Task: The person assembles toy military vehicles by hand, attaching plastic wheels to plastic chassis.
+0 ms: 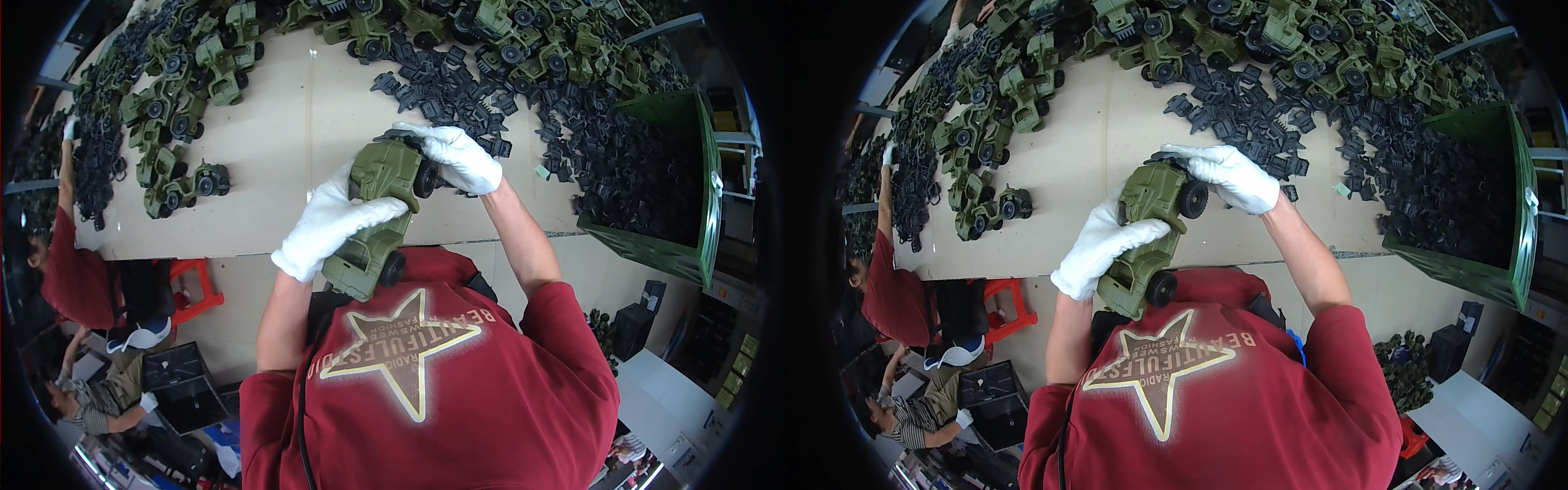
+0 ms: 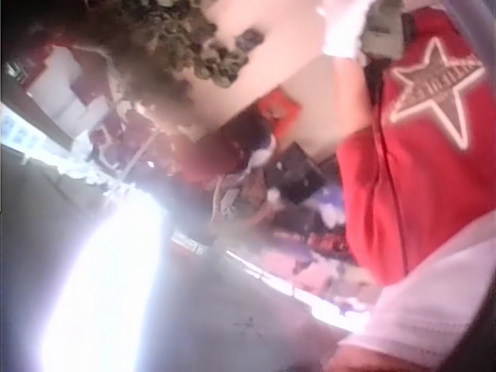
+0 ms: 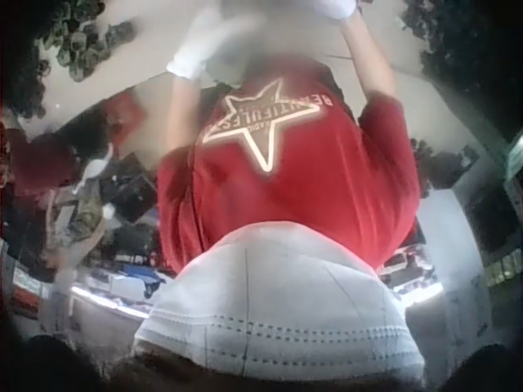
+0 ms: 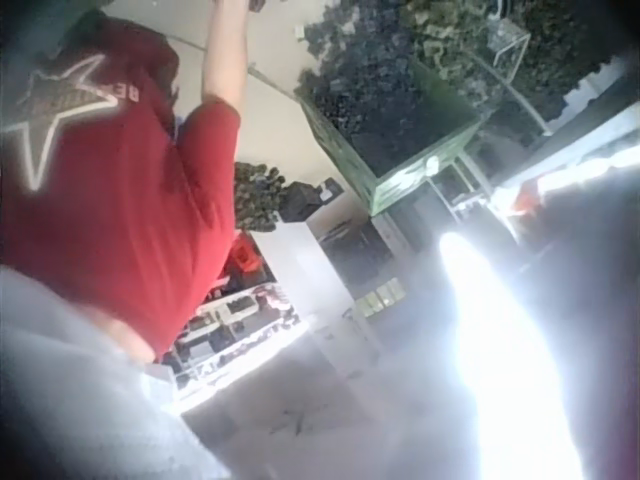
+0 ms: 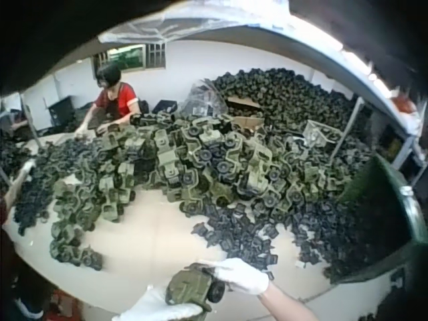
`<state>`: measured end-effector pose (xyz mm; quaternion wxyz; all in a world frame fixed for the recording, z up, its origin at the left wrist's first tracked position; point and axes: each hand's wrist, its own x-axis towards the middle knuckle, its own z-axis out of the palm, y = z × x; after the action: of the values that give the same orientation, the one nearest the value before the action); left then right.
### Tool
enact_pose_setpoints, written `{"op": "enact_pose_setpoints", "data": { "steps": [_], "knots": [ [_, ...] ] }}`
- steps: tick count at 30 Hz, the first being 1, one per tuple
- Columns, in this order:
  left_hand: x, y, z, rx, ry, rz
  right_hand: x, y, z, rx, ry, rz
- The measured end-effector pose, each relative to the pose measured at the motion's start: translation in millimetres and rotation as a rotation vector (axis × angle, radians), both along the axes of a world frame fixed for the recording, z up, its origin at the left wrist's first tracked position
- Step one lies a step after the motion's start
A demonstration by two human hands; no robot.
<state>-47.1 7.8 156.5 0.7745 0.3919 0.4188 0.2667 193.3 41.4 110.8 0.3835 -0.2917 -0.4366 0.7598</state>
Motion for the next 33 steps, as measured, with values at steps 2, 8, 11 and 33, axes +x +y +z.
{"op": "enact_pose_setpoints", "data": {
  "steps": [2, 8, 11, 33],
  "knots": [
    [-2.2, -1.8, -1.6, -0.006, 0.008, -0.001, 1.7, 1.7, 1.0, 0.020, -0.008, 0.014],
    [-7.1, -5.2, -0.2, -0.044, -0.038, -0.001, -1.1, 6.7, 2.1, 0.090, -0.100, 0.060],
    [-12.3, -5.3, -1.7, -0.061, -0.063, 0.018, -8.9, 7.8, 3.6, 0.055, -0.082, 0.051],
    [-21.4, 2.7, -15.6, -0.006, -0.059, 0.044, -14.7, 31.4, -2.5, 0.255, -0.213, 0.116]
  ]
}}
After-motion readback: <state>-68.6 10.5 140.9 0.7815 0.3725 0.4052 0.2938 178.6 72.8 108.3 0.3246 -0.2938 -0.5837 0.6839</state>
